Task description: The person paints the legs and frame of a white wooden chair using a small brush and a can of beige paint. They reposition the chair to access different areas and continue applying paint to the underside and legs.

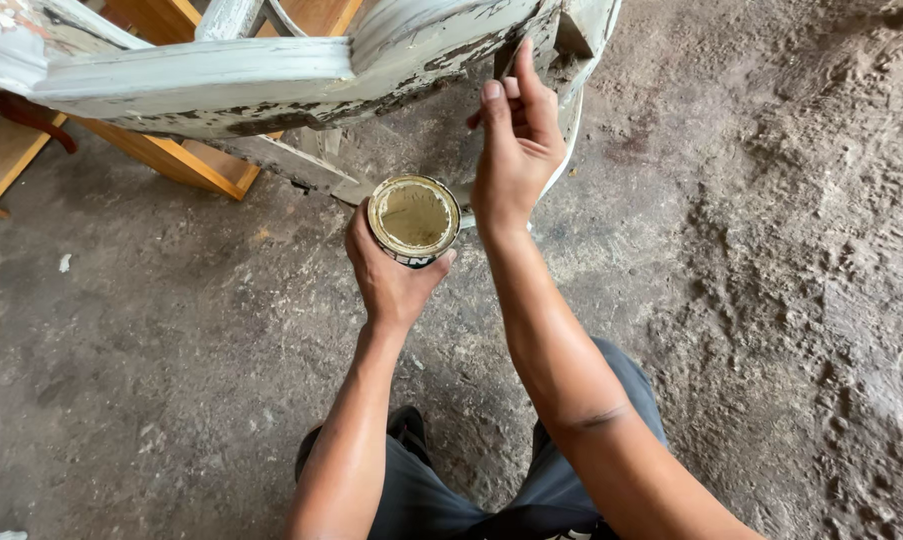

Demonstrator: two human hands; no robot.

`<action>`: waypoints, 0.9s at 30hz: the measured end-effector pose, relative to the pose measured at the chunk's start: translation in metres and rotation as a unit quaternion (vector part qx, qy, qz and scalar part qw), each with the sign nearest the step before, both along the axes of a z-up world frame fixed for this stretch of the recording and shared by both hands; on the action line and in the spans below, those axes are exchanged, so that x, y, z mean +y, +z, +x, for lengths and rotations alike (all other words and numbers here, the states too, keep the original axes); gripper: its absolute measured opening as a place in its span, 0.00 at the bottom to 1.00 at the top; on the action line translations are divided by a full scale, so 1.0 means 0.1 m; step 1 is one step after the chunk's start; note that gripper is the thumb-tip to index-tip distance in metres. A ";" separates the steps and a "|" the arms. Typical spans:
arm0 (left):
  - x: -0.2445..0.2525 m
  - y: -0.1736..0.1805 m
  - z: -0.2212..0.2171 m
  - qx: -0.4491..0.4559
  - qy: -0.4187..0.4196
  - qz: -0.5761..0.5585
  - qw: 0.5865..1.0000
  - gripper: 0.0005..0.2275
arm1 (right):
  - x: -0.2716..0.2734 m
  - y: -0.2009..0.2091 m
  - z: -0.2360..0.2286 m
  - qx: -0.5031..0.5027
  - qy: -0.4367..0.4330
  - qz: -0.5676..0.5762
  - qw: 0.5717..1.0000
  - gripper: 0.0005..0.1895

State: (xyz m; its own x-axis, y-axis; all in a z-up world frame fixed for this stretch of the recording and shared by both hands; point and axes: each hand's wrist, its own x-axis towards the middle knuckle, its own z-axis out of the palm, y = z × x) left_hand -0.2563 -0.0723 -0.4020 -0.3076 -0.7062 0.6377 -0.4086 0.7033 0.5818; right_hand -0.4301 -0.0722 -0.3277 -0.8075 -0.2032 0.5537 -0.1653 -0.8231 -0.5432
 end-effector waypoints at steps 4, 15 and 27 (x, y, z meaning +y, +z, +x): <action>-0.02 -0.03 0.02 -0.001 0.009 0.004 1.000 0.51 | -0.11 -0.11 0.03 0.041 -0.089 0.025 0.995 0.21; 0.02 -0.02 0.17 0.005 -0.029 -0.010 1.000 0.52 | 0.18 -0.45 -0.99 0.235 -0.233 0.079 0.940 0.20; 0.02 0.03 0.19 0.036 -0.056 0.031 0.997 0.50 | -0.07 -0.20 -0.94 0.250 -0.221 0.019 0.943 0.19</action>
